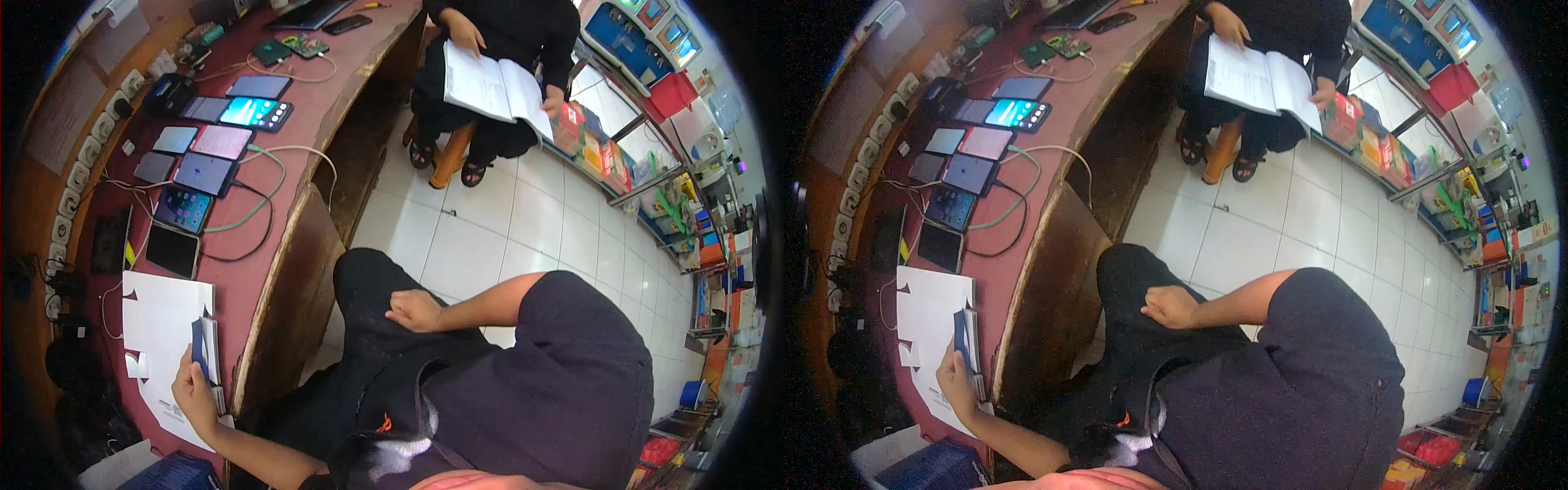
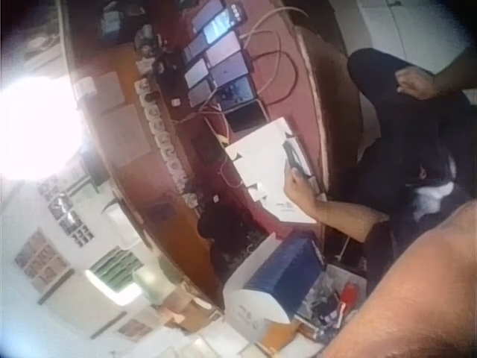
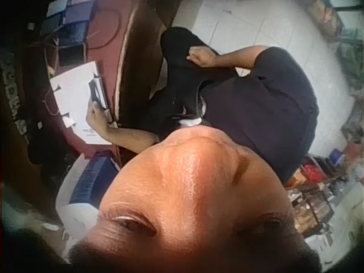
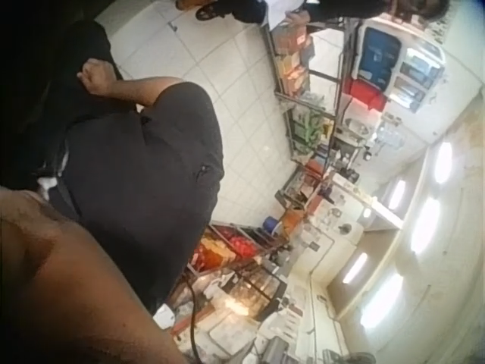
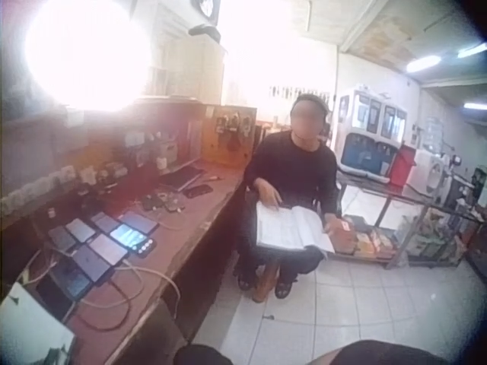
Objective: Assembling cardboard food boxes by folding and stacking them.
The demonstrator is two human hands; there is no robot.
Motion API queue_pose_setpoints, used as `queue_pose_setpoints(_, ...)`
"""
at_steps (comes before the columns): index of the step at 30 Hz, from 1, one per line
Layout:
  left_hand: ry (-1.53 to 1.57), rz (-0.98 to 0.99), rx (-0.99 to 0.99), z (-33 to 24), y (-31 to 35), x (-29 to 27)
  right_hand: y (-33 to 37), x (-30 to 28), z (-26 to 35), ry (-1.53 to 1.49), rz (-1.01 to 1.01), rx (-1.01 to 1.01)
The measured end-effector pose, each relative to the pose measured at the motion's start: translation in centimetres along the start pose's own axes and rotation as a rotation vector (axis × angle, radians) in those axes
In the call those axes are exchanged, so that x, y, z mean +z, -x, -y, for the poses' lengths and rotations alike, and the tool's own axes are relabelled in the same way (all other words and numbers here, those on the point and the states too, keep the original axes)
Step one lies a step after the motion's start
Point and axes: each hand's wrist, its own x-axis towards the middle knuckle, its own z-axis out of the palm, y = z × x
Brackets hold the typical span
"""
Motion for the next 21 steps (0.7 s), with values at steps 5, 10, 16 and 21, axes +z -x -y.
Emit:
queue_pose_setpoints(5, -0.058, -0.077, 0.087, 1.6, 0.5, 0.2, 0.1, 0.0, 0.6, -0.013, 0.026, -0.018)
queue_pose_setpoints(10, -0.346, -0.229, 0.110, -1.9, 0.8, 0.6, 0.2, 0.0, 0.4, -0.011, 0.014, -0.029)
queue_pose_setpoints(16, -0.089, -0.819, 0.074, -0.2, 3.1, -3.3, -0.9, -0.4, 0.6, -0.039, 0.113, 0.004)
queue_pose_setpoints(21, 0.532, -1.249, 0.119, -3.6, 7.1, -3.9, -4.9, -0.2, 0.8, -0.619, -0.057, 0.163)
